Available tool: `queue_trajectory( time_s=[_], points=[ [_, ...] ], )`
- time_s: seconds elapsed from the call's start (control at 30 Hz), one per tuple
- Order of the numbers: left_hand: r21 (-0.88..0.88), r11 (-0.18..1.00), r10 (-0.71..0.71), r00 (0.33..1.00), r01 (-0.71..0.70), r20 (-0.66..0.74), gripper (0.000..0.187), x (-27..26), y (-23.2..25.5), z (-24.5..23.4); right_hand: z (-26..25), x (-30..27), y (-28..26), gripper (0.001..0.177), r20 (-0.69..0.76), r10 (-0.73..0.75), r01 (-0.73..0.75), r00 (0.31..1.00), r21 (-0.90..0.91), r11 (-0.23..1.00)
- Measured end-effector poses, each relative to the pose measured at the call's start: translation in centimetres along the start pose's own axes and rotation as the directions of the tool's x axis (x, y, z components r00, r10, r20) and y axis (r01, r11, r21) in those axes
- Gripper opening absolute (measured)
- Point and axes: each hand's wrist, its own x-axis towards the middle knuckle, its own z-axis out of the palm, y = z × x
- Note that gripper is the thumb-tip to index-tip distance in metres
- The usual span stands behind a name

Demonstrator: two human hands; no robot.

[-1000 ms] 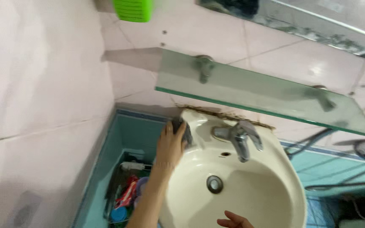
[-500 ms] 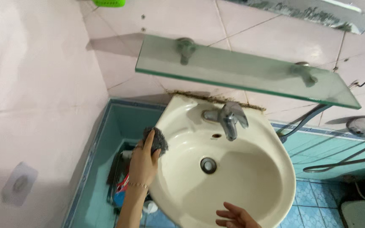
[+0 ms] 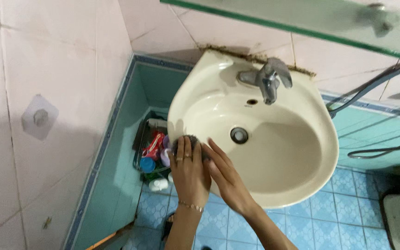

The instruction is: The person scrubs a white ceramic bathroom sink using a dark scouring pad. They clean the basin, the faucet, and the surrounding rim. The person turns on the tap to rinse the sink and the pad during the process.

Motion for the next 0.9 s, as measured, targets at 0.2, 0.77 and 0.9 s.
queue_trajectory(
  time_s=[0.2, 0.77, 0.9],
  points=[
    [-0.208, 0.972, -0.112, 0.994, 0.11, 0.002, 0.038, 0.6, -2.0, -1.3, 2.9, 3.6, 3.4, 0.055, 0.119, 0.023, -0.021, 0.993, -0.017, 1.0],
    [-0.451, 0.893, -0.058, 0.99, -0.007, -0.129, 0.032, -4.0, -2.0, -0.5, -0.3, -6.9, 5.7, 0.043, -0.037, -0.415, 0.261, 0.909, -0.726, 0.636],
    [-0.519, 0.855, -0.088, 0.99, 0.016, -0.114, 0.032, -4.8, -2.7, -0.4, 1.4, -5.5, 5.0, 0.047, 0.005, -0.477, 0.304, 0.879, -0.777, 0.552]
  ],
)
